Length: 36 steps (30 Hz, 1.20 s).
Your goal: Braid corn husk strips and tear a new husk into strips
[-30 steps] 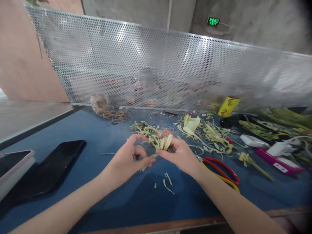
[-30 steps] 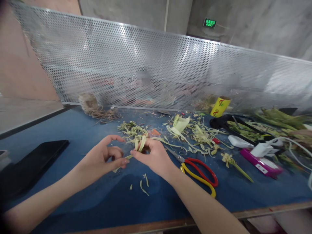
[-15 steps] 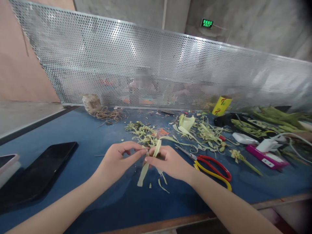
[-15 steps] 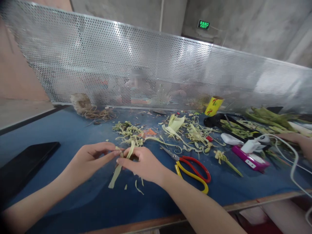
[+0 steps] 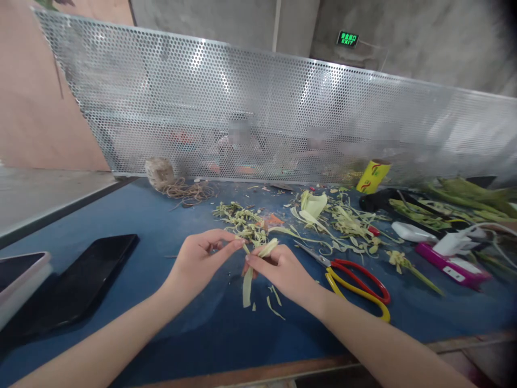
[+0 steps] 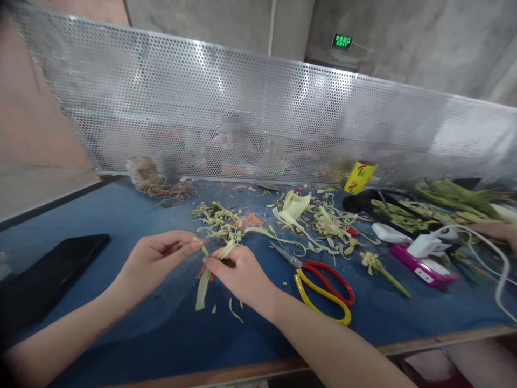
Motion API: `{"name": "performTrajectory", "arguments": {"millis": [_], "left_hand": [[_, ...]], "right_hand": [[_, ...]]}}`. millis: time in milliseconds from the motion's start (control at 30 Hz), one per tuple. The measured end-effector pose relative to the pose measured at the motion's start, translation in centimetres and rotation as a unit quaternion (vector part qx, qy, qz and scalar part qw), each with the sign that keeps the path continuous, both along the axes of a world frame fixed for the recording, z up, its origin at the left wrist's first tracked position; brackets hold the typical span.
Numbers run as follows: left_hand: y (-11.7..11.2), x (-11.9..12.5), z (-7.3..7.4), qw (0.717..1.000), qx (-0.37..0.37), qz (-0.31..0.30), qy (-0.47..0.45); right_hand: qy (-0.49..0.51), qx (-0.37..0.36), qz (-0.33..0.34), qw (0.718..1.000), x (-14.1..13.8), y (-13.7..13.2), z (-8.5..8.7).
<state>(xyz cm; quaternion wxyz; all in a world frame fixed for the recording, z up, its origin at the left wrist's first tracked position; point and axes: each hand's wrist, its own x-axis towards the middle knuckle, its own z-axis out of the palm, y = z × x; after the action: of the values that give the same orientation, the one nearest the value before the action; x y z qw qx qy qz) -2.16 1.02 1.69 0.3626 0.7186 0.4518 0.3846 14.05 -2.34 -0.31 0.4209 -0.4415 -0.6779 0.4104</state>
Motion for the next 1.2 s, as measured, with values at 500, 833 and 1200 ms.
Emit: {"name": "performTrajectory", "arguments": {"millis": [500,833,1200], "left_hand": [[-0.3,0.5,-0.3,0.975,-0.185,-0.116,-0.051],[-0.2,0.9,-0.7,0.958,-0.210,-0.083,-0.179],[-1.0,1.8,-0.9,0.960,-0.228,-0.046,-0.155]], "right_hand": [[0.049,-0.034,-0.074,0.996,1.0,0.6,0.1],[0.177,-0.031,-0.026,0.983,1.2,1.3,-0.7],[0.081,0.010,-0.014,0.997,1.3,0.6,0.1]]}}
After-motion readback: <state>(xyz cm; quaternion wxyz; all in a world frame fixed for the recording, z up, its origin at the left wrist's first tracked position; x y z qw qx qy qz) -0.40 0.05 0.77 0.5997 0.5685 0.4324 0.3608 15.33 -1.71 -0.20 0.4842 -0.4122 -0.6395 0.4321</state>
